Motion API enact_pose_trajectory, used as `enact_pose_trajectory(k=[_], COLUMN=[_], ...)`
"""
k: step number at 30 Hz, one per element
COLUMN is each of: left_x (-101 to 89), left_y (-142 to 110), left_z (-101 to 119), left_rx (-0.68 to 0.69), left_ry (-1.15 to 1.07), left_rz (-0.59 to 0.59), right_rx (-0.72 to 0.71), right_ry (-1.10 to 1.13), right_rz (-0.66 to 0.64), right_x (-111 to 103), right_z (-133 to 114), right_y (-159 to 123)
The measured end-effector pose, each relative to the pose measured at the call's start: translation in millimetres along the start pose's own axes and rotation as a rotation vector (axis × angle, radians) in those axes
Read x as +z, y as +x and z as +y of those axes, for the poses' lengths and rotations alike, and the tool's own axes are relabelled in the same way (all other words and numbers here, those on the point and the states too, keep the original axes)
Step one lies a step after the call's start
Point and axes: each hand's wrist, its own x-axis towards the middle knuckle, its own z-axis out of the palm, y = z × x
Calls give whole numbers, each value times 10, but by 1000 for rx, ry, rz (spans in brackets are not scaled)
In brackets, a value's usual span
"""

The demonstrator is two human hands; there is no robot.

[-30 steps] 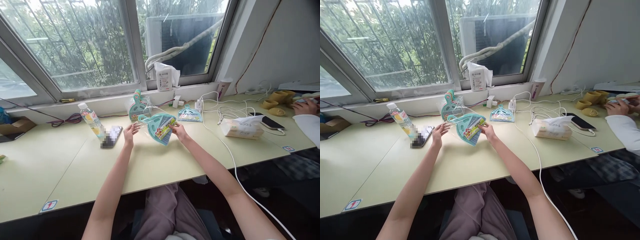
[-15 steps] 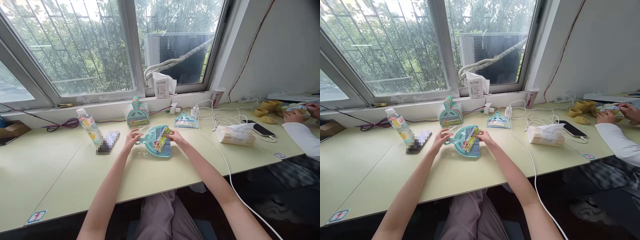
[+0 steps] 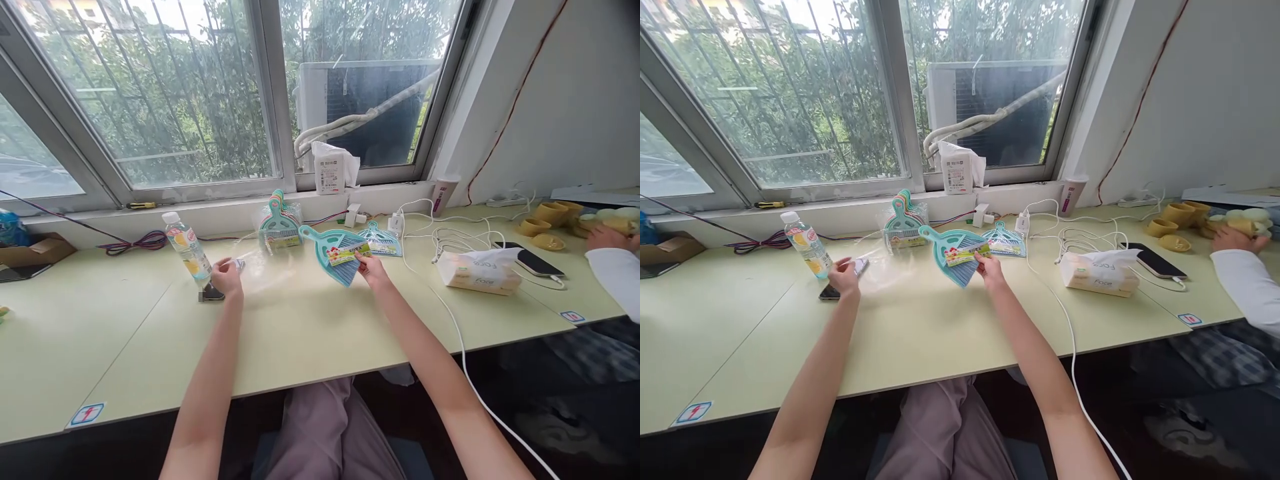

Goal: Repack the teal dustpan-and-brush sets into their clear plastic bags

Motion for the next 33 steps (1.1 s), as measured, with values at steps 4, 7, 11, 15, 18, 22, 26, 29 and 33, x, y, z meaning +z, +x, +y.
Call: enact_pose_trajectory(k=[4, 7, 11, 15, 18, 22, 26, 29, 33], left_x=[-102, 57, 414, 585, 582, 573, 583, 572, 540], left_y=[-144, -454, -924, -1179, -1137, -988, -953, -985, -1068], left_z=[138, 313, 410, 369, 291, 190, 196, 256, 320], left_rx=[194, 359, 129, -139, -219, -183, -138, -126, -92], left_ry=[287, 212, -173, -443, -383, -353, -290, -257, -233], left_rz=[340, -36, -909, -1113, -949, -811, -779, -852, -933], right_rx=[17, -1, -15, 29, 97, 71, -230, -477, -725], right_ry=[46, 32, 15, -127, -330, -777, -1357, -1641, -1681], right_rz=[28, -2, -81, -243, -412, -438, -118, 199, 258], right_x=[-70, -44, 58, 136, 137, 62, -83, -160, -62], right_z=[25, 97, 200, 227, 190, 121, 17, -88, -148], right_y=[37, 19, -65, -165, -199, -178, -135, -134, -236])
